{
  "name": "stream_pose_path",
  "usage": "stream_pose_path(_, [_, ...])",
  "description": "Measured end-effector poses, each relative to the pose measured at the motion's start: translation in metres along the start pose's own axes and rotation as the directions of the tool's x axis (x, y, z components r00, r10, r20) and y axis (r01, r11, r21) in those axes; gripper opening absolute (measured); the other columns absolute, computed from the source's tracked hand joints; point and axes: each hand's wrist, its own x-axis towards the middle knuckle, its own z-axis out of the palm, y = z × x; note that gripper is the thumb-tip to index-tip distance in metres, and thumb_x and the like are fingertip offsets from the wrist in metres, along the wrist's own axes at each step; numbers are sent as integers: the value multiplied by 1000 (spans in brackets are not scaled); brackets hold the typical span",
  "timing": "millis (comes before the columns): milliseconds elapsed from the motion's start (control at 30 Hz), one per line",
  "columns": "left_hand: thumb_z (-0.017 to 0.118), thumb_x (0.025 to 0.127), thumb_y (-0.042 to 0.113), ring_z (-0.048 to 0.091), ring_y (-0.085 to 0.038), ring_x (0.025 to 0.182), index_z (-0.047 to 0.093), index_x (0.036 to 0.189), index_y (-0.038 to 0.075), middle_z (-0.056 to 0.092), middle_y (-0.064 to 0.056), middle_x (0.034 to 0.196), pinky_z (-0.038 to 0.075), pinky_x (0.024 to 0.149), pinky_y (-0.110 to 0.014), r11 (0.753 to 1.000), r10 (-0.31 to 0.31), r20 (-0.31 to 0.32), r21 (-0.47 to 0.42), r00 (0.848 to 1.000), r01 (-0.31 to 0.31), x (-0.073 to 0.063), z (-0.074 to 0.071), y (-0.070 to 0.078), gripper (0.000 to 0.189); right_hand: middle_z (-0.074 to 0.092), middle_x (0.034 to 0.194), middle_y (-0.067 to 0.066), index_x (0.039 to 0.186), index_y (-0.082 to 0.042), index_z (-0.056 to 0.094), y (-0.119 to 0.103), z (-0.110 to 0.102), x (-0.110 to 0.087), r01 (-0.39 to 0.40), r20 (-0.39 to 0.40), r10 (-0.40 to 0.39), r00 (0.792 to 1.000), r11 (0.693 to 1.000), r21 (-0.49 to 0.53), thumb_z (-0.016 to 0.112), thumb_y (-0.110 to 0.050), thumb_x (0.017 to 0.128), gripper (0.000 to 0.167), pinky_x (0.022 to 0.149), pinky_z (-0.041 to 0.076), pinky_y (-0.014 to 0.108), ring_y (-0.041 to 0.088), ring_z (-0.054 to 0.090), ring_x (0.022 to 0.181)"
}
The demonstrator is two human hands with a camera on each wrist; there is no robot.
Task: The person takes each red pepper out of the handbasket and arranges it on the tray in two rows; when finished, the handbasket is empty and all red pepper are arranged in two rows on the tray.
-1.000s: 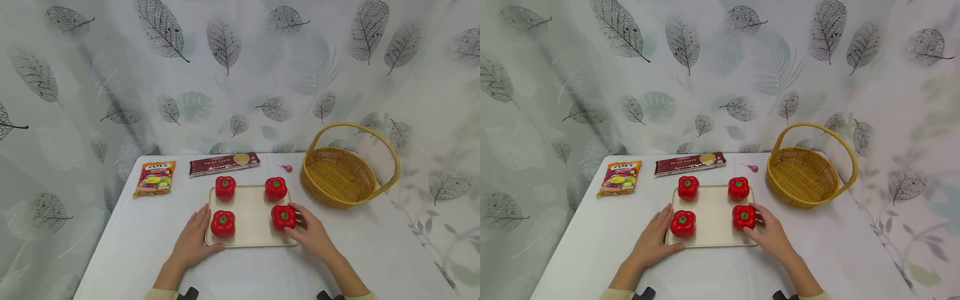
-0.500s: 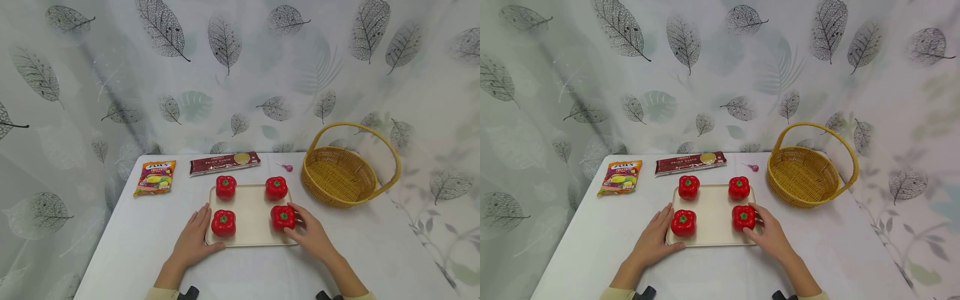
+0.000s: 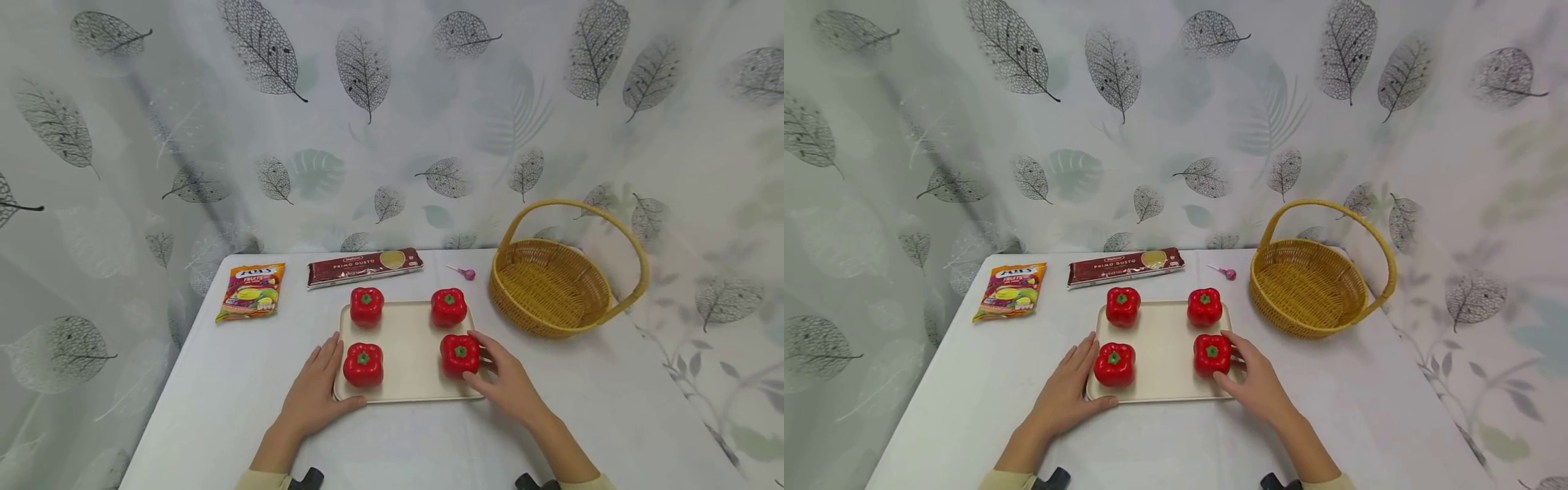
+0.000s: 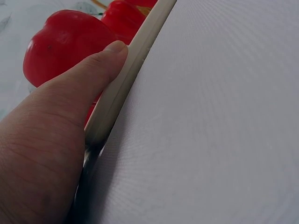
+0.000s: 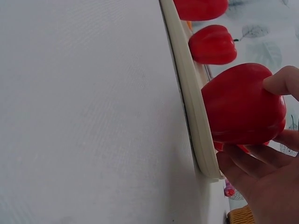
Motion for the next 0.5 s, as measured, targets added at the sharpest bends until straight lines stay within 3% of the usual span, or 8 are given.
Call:
stream_pose_path(367, [67, 79, 90, 21, -26, 164, 29, 172, 8, 22, -7, 180, 18, 132, -49, 1000, -1, 22, -2, 1000, 2, 1, 1, 0, 129, 54, 160, 12, 164, -11, 46, -1, 0, -2, 5, -3, -5, 1000, 1000, -29, 91, -18, 85, 91, 105, 58, 53, 36, 58, 139])
stream_pose_path(500, [69, 79, 89, 22, -27, 164, 30, 171, 8, 23, -8, 179, 20, 132, -50, 1000, 4, 10, 0, 1000, -4, 1, 2, 0, 129, 53, 160, 12, 164, -12, 44, -1, -3, -1, 43, -21, -43, 999, 999, -30, 91, -17, 86, 91, 107, 56, 52, 35, 57, 141])
